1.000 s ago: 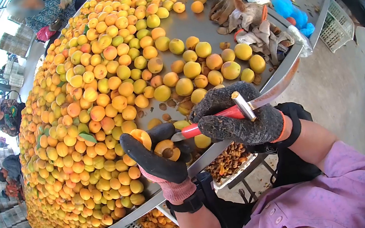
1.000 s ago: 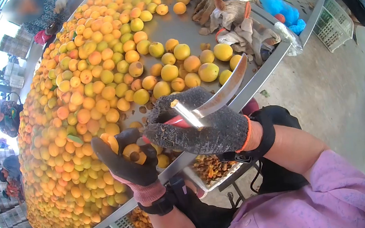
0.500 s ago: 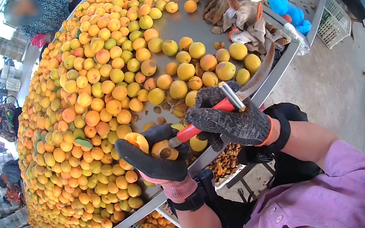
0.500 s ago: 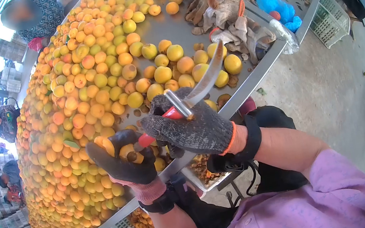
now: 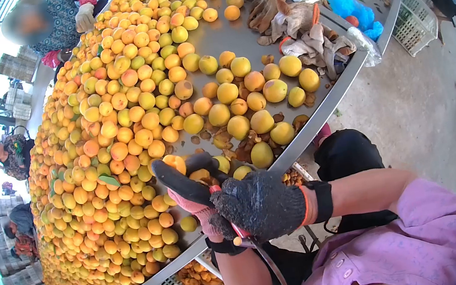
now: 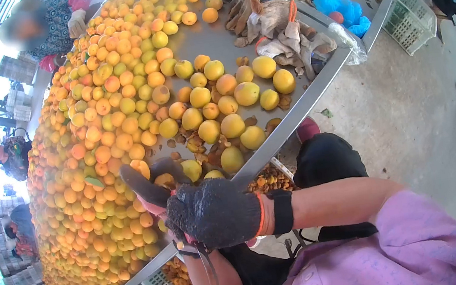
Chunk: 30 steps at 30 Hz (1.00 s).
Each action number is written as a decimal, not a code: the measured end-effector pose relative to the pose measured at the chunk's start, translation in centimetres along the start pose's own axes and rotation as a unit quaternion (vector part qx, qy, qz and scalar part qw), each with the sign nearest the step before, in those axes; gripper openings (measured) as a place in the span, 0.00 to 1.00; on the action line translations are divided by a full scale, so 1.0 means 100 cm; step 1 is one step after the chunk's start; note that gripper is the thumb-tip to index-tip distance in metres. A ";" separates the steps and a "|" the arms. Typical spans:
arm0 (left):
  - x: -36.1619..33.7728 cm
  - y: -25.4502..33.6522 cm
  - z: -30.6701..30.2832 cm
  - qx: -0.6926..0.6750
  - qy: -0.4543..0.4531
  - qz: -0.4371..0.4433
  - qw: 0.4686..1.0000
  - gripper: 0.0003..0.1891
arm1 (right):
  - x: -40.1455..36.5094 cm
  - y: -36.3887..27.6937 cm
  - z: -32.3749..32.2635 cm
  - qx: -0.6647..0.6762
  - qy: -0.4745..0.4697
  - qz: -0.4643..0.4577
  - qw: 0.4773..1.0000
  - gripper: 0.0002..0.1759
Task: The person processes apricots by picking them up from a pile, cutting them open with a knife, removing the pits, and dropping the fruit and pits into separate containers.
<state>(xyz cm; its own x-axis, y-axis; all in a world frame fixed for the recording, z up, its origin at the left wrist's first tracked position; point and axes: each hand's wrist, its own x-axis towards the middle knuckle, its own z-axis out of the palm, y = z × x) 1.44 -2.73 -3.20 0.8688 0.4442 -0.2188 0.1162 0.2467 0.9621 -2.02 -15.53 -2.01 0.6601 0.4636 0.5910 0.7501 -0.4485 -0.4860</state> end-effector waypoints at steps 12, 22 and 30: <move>0.000 0.001 0.009 -0.133 0.019 -0.101 0.986 0.32 | 0.009 0.040 -0.011 0.376 -0.035 0.089 0.922 0.14; -0.008 0.001 0.000 -0.087 -0.018 -0.107 0.990 0.32 | 0.000 0.037 0.009 0.187 -0.013 -0.046 0.981 0.18; -0.003 -0.012 -0.002 -0.128 0.013 -0.076 0.989 0.30 | -0.008 0.032 0.016 0.071 -0.025 -0.060 0.995 0.22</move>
<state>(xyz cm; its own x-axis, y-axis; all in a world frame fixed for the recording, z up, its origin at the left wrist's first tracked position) 0.92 -2.99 -4.36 0.8376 0.4061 -0.3654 0.1164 0.5208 0.8457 -0.08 -16.17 -5.06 0.5636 0.5458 0.6201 0.8196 -0.2758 -0.5022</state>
